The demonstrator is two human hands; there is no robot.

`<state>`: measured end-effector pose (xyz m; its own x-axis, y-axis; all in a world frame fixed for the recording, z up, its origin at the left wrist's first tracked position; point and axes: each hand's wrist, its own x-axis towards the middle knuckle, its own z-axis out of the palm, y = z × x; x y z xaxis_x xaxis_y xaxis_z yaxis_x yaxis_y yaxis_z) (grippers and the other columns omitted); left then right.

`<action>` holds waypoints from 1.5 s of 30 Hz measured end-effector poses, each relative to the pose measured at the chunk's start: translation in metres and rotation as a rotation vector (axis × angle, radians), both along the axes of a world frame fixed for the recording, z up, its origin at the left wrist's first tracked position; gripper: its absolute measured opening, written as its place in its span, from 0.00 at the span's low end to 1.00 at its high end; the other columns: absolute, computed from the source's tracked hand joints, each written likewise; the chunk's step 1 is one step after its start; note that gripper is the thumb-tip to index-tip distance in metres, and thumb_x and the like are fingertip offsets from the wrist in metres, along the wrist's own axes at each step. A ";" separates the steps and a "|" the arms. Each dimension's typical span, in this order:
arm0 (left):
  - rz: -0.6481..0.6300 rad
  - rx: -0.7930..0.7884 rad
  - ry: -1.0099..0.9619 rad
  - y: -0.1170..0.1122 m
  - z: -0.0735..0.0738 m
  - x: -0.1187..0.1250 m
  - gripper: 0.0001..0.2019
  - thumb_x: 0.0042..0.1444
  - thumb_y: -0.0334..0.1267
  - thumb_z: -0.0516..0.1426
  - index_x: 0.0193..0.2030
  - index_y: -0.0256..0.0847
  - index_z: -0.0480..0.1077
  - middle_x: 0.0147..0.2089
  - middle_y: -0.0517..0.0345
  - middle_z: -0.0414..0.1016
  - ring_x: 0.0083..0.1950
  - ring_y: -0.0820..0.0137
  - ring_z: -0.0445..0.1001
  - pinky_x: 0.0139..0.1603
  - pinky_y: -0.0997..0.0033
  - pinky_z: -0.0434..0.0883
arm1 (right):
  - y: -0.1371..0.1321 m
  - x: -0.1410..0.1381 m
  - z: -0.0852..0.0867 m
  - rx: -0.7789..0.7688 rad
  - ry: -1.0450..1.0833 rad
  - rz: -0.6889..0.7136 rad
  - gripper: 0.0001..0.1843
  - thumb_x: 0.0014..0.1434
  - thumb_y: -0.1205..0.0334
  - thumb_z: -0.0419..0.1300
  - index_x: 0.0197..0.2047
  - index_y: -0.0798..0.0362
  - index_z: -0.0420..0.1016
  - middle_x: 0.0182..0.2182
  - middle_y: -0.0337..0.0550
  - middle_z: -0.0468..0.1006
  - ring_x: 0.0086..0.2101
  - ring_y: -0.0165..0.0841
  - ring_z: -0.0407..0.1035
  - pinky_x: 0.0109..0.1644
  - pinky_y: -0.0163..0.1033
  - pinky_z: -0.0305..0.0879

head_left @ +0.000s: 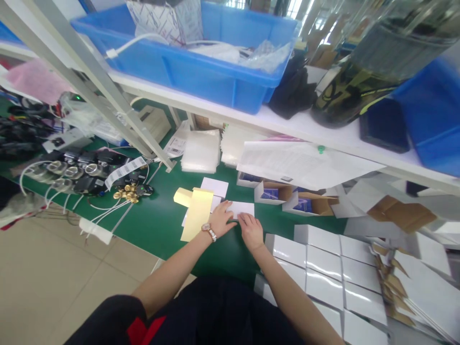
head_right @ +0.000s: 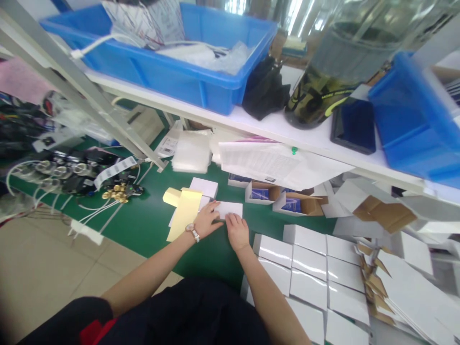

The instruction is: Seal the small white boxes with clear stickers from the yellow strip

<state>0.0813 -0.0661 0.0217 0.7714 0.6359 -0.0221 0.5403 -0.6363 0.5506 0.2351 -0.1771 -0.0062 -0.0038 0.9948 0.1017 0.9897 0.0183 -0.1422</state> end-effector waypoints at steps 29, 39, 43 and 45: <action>0.371 0.116 0.590 -0.043 0.018 -0.059 0.44 0.52 0.41 0.62 0.72 0.28 0.50 0.73 0.27 0.47 0.75 0.42 0.44 0.69 0.48 0.54 | -0.094 0.078 0.026 -0.323 -0.015 -0.464 0.29 0.67 0.43 0.53 0.67 0.43 0.62 0.51 0.51 0.76 0.49 0.46 0.67 0.58 0.55 0.53; 0.503 -0.031 0.234 -0.026 0.062 -0.072 0.19 0.65 0.38 0.45 0.48 0.36 0.76 0.40 0.47 0.81 0.41 0.61 0.78 0.44 0.66 0.71 | -0.040 -0.041 0.025 -0.122 0.315 -0.022 0.21 0.67 0.56 0.56 0.62 0.45 0.67 0.44 0.43 0.79 0.46 0.40 0.70 0.54 0.44 0.62; 0.619 -0.356 -0.105 -0.027 0.098 -0.099 0.20 0.63 0.48 0.50 0.46 0.37 0.76 0.36 0.53 0.81 0.36 0.63 0.78 0.35 0.69 0.72 | -0.046 -0.037 0.040 0.031 0.421 -0.147 0.23 0.69 0.54 0.52 0.64 0.50 0.64 0.55 0.52 0.72 0.55 0.46 0.66 0.60 0.54 0.61; 0.663 -0.722 -0.425 -0.037 0.116 -0.104 0.22 0.57 0.53 0.57 0.47 0.36 0.75 0.38 0.53 0.82 0.35 0.62 0.79 0.35 0.66 0.74 | -0.045 -0.026 0.059 0.155 0.586 -0.272 0.28 0.67 0.51 0.54 0.65 0.53 0.61 0.57 0.58 0.70 0.56 0.48 0.65 0.58 0.58 0.64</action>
<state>-0.0222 -0.1036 0.1376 0.3091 0.8752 -0.3721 0.3339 0.2664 0.9042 0.2095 -0.2220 0.0529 0.3452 0.9261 0.1525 0.7216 -0.1580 -0.6740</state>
